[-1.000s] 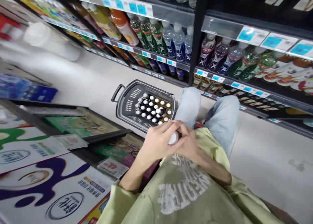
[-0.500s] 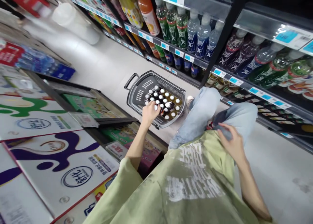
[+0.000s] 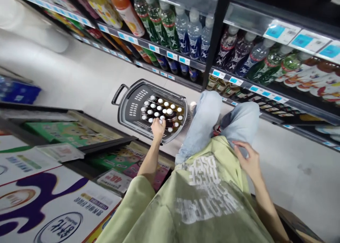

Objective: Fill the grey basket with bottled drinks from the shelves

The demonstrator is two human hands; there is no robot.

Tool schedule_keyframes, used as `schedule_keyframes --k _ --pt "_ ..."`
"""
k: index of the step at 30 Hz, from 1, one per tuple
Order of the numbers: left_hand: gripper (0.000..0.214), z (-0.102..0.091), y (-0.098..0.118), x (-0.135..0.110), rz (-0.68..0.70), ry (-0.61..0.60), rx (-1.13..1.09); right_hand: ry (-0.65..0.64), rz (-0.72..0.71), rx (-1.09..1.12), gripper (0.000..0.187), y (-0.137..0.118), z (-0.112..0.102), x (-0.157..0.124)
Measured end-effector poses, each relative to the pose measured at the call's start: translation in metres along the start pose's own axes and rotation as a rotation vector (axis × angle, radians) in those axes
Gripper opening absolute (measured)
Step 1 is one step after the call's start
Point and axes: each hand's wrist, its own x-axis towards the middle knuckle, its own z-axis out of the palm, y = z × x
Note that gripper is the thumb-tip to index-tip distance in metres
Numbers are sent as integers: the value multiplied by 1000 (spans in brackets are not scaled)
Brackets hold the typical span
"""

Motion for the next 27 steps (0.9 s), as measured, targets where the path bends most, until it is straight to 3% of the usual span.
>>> schedule_keyframes --k 2,6,11,17,22,27 --pt "38 6 -5 -12 -31 17 7 -10 -7 10 17 -2 3 1" --pt "39 13 -11 -25 47 -48 40 -41 -20 35 16 -8 12 4" --pt "42 7 -10 -4 188 -228 120 -151 -107 96 13 -25 6 8" --pt "51 -11 -4 9 264 -363 243 -70 -129 37 15 -35 -22 -5" --pt "48 -29 -7 8 249 -273 288 77 -162 1 11 -37 -49 -25" --pt "47 -44 -26 18 191 -155 284 204 -153 -18 10 -36 -63 -44"
